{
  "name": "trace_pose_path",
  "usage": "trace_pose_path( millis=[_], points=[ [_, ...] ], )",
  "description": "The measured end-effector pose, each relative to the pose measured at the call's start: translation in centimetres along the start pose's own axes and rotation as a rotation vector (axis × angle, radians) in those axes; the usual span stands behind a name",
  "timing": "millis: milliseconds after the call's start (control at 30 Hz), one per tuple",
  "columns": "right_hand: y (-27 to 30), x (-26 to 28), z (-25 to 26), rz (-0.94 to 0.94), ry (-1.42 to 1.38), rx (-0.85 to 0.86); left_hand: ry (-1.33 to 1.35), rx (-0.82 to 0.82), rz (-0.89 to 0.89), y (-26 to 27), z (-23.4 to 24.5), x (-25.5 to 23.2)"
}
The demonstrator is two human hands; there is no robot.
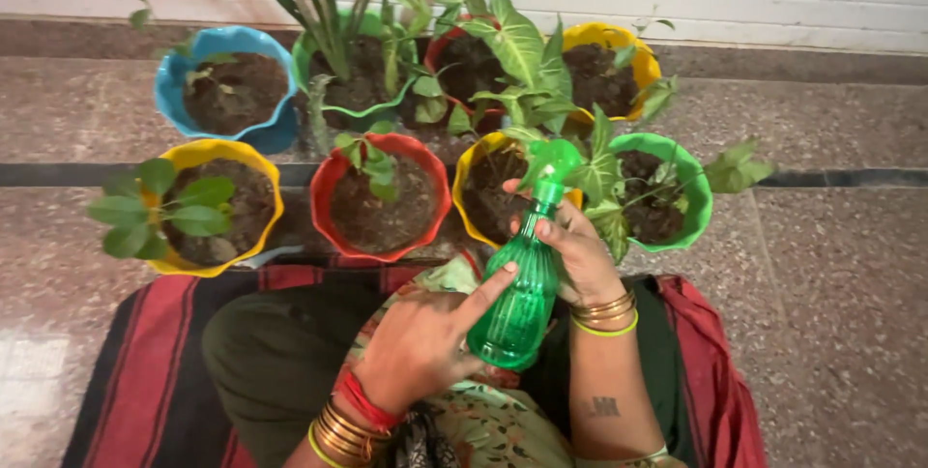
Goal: The person sits on the floor and uses a green spray bottle to mist water onto several potted plants arranged in a circle. The person repeatedly pumps the spray bottle and directs the mist over the leaves and soil of each pot.
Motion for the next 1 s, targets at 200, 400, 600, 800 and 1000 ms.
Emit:
trace_pose_path(
  millis=[200, 400, 600, 800, 1000],
  points=[
    [1.9, -1.7, 6.0, -0.048, 0.174, -0.253, 0.07, 0.166, 0.066, -0.7, -5.2, 1.5],
    [0.9, -1.2, 4.9, -0.01, 0.208, -0.148, 0.002, 0.091, 0.045, -0.4, -5.5, 1.9],
    [4.3, 4.9, 1.9, 0.162, 0.357, -0.054, 0.007, 0.056, -0.136, -2.2, -4.9, -0.5],
    [10.1, 11.1, 6.2, 0.505, 0.364, -0.18, 0.021, 0.293, -0.139, -7.7, -7.9, -3.3],
    [11.5, 6.1, 17.9, 0.059, 0.442, -0.671, 0.089, 0.424, 0.052, -12.6, -12.1, -1.6]
  ],
)
Point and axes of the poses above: each hand's wrist, its own y-axis away from the middle knuckle, its own z-axis out of the back of the hand, x = y × z, the point moved 9 cm from there along -y, towards the middle knuckle, and after that the axes turned 8 degrees about x, right-handed, at the moved point
